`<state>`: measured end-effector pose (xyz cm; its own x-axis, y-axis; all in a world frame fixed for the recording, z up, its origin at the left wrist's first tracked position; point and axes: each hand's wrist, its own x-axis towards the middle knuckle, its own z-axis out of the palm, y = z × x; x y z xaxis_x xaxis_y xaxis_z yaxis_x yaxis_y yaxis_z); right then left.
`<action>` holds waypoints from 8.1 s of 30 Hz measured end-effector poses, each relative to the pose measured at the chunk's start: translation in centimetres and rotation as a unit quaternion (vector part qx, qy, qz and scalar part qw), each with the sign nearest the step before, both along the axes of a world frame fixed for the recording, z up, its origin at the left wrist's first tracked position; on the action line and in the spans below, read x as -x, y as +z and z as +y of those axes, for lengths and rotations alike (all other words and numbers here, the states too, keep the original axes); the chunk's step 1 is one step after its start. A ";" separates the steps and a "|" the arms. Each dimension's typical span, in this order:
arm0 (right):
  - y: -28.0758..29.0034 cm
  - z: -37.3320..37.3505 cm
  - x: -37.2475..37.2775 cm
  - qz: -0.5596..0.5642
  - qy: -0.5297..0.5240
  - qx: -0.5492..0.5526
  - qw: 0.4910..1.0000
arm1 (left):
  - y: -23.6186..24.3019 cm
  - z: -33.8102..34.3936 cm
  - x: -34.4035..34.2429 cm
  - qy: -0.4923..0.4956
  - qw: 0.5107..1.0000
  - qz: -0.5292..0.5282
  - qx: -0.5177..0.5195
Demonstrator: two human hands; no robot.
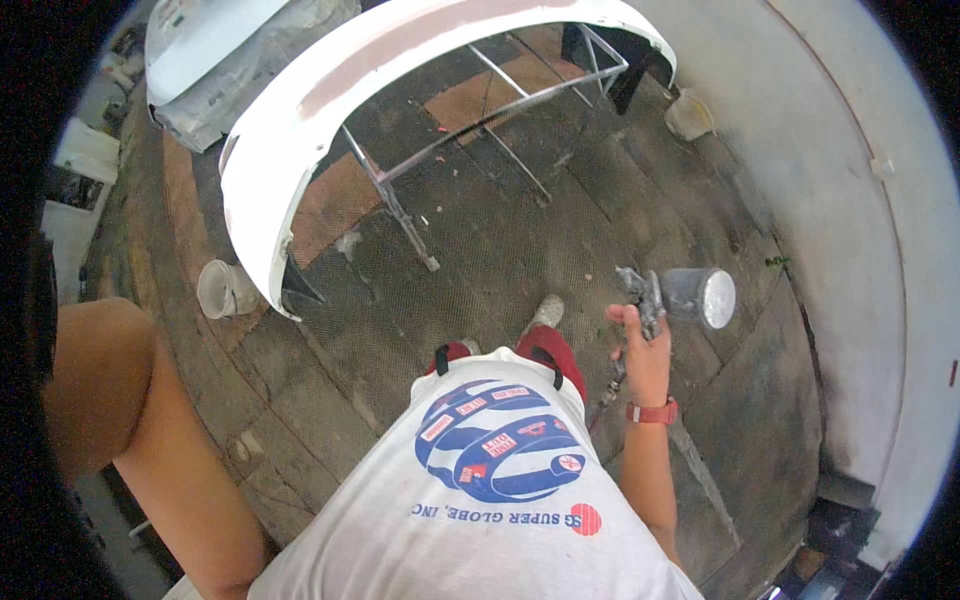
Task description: The person sits on the floor and mixes paint from a blue container into a spray gun cup, then stands and walks toward a white car bumper to prepare for painting.
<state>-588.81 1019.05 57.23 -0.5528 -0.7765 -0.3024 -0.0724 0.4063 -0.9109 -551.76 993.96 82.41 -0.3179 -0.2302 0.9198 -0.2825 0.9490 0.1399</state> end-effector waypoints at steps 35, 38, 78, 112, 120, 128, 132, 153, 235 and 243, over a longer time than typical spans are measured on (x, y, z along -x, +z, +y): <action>-3.6 -16.2 42.0 0.012 -0.172 0.040 0.984 | -19.1 -19.5 52.7 -0.136 0.949 0.027 -0.282; -5.6 -16.3 40.6 -0.002 -0.144 0.033 0.989 | -28.1 -16.7 51.3 -0.041 0.887 0.028 -0.458; -9.1 -19.5 54.0 0.170 0.317 0.194 0.912 | -41.4 -11.8 72.8 -0.288 0.529 -0.029 -0.798; 4.4 -18.2 52.6 0.176 0.549 0.208 0.790 | -25.2 3.2 67.1 0.105 0.722 0.023 -0.684; 5.5 -25.1 60.1 0.081 0.423 0.102 0.897 | -21.2 2.2 72.4 0.111 0.771 0.153 -0.608; 7.3 -48.9 71.6 0.062 0.228 0.141 0.961 | -25.0 -12.3 77.3 0.136 0.694 0.043 -0.705; 6.5 -53.8 74.7 0.059 0.205 0.140 0.967 | -24.7 -16.9 82.5 0.109 0.677 -0.034 -0.727; 8.1 -59.3 65.4 0.019 0.686 0.150 0.712 | -23.2 -27.8 70.9 0.462 0.584 -0.493 -0.450; 5.5 -84.2 46.9 -0.001 0.771 -0.008 0.637 | -31.5 -54.4 50.6 0.286 0.591 0.731 -0.188; 3.4 -84.6 47.0 -0.009 0.755 0.007 0.655 | -33.3 -54.0 53.2 0.455 0.613 0.592 -0.258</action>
